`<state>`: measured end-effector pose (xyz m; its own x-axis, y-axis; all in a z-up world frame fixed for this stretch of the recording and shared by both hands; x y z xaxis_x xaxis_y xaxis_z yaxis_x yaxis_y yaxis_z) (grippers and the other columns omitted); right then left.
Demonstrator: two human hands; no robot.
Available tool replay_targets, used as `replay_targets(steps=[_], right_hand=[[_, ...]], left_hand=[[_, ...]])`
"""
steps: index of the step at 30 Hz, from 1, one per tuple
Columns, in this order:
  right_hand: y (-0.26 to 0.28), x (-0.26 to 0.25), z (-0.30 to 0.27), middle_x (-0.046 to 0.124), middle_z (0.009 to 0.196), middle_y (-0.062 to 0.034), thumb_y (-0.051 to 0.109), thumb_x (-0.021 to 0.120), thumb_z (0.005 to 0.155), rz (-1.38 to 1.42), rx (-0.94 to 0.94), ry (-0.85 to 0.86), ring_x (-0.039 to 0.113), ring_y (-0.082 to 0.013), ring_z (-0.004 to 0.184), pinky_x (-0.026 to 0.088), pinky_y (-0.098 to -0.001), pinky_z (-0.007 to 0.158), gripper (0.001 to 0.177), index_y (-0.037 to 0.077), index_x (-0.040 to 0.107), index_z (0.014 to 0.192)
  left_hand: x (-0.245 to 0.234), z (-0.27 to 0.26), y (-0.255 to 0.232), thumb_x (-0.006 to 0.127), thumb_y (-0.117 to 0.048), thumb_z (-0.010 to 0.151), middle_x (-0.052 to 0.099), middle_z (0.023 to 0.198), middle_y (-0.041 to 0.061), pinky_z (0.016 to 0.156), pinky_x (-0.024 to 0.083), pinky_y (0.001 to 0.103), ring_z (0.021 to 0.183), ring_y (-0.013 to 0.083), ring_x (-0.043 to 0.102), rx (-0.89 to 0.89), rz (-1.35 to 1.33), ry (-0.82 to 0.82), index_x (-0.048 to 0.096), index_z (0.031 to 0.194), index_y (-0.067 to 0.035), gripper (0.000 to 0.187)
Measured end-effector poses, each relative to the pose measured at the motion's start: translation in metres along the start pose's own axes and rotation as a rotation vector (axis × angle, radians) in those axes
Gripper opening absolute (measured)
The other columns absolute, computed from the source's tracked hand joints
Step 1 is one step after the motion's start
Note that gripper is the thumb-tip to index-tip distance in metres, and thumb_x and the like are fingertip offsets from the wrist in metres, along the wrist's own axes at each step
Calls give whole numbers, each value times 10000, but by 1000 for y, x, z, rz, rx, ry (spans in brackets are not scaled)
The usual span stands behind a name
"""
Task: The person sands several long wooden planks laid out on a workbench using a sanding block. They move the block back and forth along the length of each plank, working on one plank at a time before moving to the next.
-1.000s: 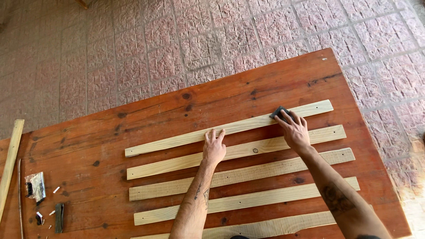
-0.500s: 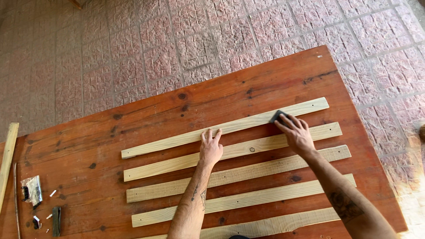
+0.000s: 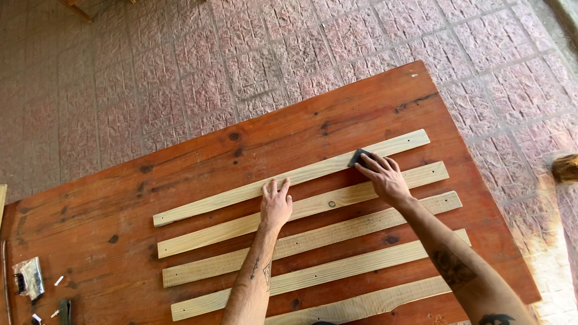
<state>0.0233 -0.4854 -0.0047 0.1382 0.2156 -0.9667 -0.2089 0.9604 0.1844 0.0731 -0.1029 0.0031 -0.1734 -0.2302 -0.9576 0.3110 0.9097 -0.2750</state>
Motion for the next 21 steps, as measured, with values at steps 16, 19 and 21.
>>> replay_targets(steps=[16, 19, 21], right_hand=[[-22, 2, 12, 590, 1805, 34, 267, 628, 1099, -51, 93, -67, 515, -261, 1703, 442, -544, 1322, 639, 487, 631, 1699], [-21, -1, -1, 568, 1830, 32, 234, 598, 1097, -25, 44, -56, 489, -264, 1722, 417, -562, 1334, 606, 459, 666, 1655], [-28, 6, -12, 565, 1830, 17, 213, 606, 1087, -17, 22, -32, 479, -268, 1729, 389, -570, 1361, 620, 440, 660, 1661]], left_hand=[[0, 36, -137, 712, -193, 1061, 670, 1579, 205, 1214, 542, 570, 1469, 466, 631, 68, -121, -31, 705, 1602, -82, 552], [15, 53, -199, 687, -124, 1088, 647, 1635, 211, 1305, 471, 555, 1571, 442, 561, 264, -139, -5, 643, 1686, -47, 605], [37, 62, -223, 622, -177, 1130, 525, 1810, 209, 1382, 361, 560, 1692, 438, 431, 266, -145, 126, 542, 1782, -65, 666]])
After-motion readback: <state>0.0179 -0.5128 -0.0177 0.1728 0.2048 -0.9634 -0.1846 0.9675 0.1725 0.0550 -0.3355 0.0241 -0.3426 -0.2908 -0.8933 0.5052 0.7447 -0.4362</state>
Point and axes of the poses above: each hand's wrist, its own z-axis towards the middle knuckle, its own x-axis out of the palm, y = z × x, the point moved 8 cm from there along z, towards the middle knuckle
